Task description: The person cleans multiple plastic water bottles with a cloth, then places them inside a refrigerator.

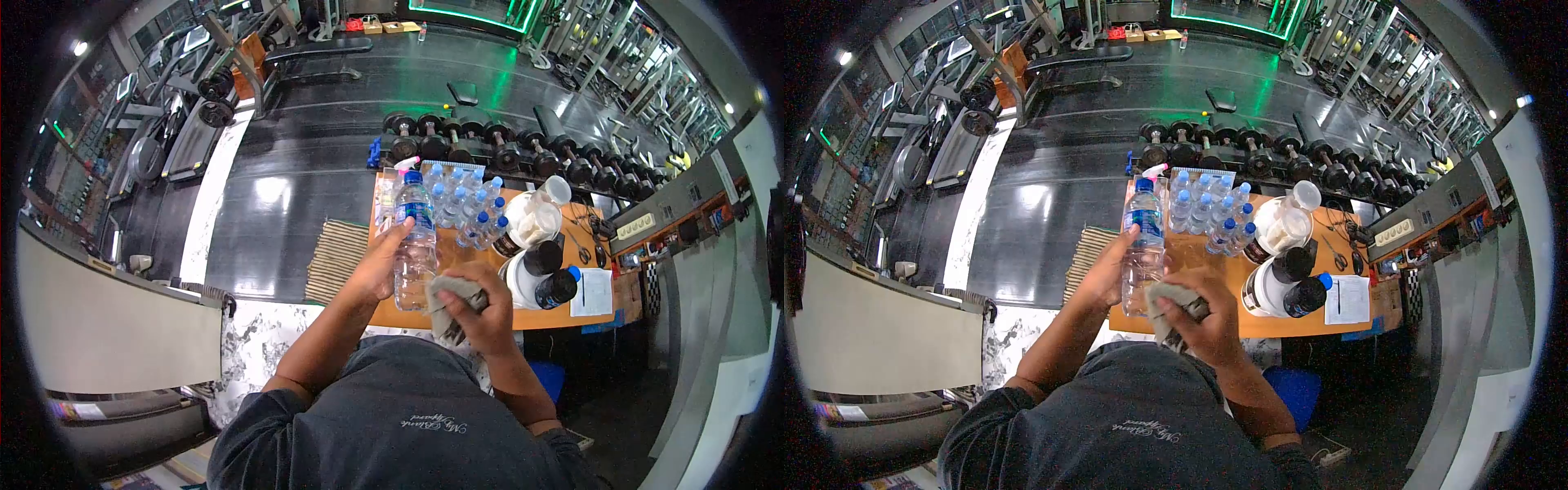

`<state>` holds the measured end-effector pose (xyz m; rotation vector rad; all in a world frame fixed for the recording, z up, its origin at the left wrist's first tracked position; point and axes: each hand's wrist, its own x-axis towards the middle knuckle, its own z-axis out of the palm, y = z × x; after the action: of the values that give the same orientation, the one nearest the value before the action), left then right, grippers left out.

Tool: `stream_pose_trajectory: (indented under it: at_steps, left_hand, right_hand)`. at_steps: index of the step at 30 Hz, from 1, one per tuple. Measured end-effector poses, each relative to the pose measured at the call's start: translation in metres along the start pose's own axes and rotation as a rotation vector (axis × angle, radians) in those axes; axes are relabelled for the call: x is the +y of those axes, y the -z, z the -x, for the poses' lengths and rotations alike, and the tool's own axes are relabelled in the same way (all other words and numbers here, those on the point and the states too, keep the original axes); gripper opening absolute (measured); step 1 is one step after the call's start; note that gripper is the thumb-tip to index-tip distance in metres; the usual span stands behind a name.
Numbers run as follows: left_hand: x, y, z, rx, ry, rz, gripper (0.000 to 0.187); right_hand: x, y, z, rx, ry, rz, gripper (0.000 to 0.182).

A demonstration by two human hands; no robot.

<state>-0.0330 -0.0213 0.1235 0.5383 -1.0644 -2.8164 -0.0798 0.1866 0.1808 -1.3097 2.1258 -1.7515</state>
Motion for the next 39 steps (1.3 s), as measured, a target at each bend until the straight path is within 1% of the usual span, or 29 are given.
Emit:
stream_pose_trajectory:
  at_steps: [1,2,3,5,6,9,10,12,14,15,17,18,20,22,23,25,26,29,30,33,34,37,38,39]
  left_hand:
    - [0.002,-0.003,0.001,0.009,0.041,0.033,0.055]
    - [0.004,-0.004,0.003,-0.037,0.088,0.105,0.065]
    - [0.003,-0.002,0.003,-0.055,0.079,0.128,0.067]
    - [-0.002,0.003,0.003,-0.093,0.063,0.173,0.072]
    - [-0.008,-0.003,0.002,-0.048,0.039,0.196,0.079]
    - [-0.013,0.004,0.004,-0.244,0.105,0.306,0.078]
    - [-0.010,-0.005,0.009,-0.181,0.064,0.196,0.085]
    - [-0.011,-0.008,0.014,-0.152,0.062,0.102,0.089]
    - [-0.012,-0.011,0.017,-0.142,0.069,0.025,0.094]
    - [-0.012,-0.012,0.017,-0.145,0.079,0.035,0.094]
    - [-0.014,-0.011,0.017,-0.146,0.099,0.061,0.094]
    - [-0.012,-0.002,0.017,-0.134,0.165,0.067,0.091]
    - [-0.036,0.003,-0.005,0.019,-0.206,-0.009,0.088]
    - [-0.033,0.006,-0.003,0.008,-0.286,-0.133,0.083]
    - [-0.031,0.008,-0.002,0.006,-0.326,-0.193,0.081]
    - [-0.016,0.010,0.012,-0.112,0.007,0.053,0.080]
    - [-0.008,0.005,0.015,-0.070,0.132,0.059,0.079]
    - [-0.005,-0.011,0.020,-0.094,0.030,0.029,0.083]
    - [-0.005,-0.011,0.019,-0.113,0.030,0.038,0.085]
    - [-0.007,0.005,0.011,-0.086,0.084,0.056,0.084]
    - [-0.003,-0.003,0.013,-0.059,-0.020,0.010,0.083]
    - [0.003,-0.012,0.003,0.080,-0.090,0.166,0.081]
    - [0.006,-0.012,0.003,0.054,-0.054,0.230,0.077]
    - [0.008,-0.009,0.005,0.029,-0.033,0.154,0.077]
  right_hand:
    - [0.004,0.002,-0.001,0.065,-0.098,-0.081,0.029]
    - [0.010,0.004,-0.003,0.131,-0.198,-0.163,0.029]
    - [0.015,0.006,-0.006,0.199,-0.296,-0.244,0.029]
    - [0.026,0.017,-0.022,0.244,-0.318,-0.393,0.029]
    - [0.030,0.021,-0.035,0.268,-0.326,-0.467,0.029]
    - [0.015,0.023,-0.079,0.316,-0.131,-0.100,0.027]
    - [0.019,0.021,-0.092,0.307,-0.032,-0.022,0.027]
    - [0.030,0.017,-0.115,0.291,0.169,0.133,0.026]
    - [0.026,0.007,-0.129,0.275,0.307,0.232,0.025]
    - [0.023,0.000,-0.133,0.266,0.378,0.284,0.024]
    - [-0.004,-0.011,-0.124,0.131,0.357,0.383,0.025]
    - [-0.015,-0.018,-0.114,0.060,0.363,0.459,0.026]
    - [-0.025,-0.028,-0.095,-0.055,0.399,0.547,0.031]
    - [-0.028,-0.035,-0.081,-0.134,0.451,0.572,0.036]
    - [-0.023,-0.034,-0.083,-0.117,0.457,0.543,0.039]
    - [-0.005,-0.021,-0.097,-0.078,0.460,0.488,0.044]
    - [0.000,-0.015,-0.108,-0.001,0.463,0.503,0.041]
    - [0.007,-0.010,-0.127,0.116,0.325,0.436,0.037]
    - [0.006,-0.013,-0.127,0.139,0.343,0.451,0.031]
    - [-0.005,-0.022,-0.110,0.062,0.422,0.479,0.034]
    - [-0.015,-0.023,-0.102,-0.051,0.411,0.421,0.036]
    - [-0.014,-0.027,-0.080,-0.187,0.477,0.464,0.036]
    - [-0.012,-0.024,-0.078,-0.166,0.453,0.429,0.035]
    - [-0.007,-0.020,-0.080,-0.120,0.436,0.427,0.034]
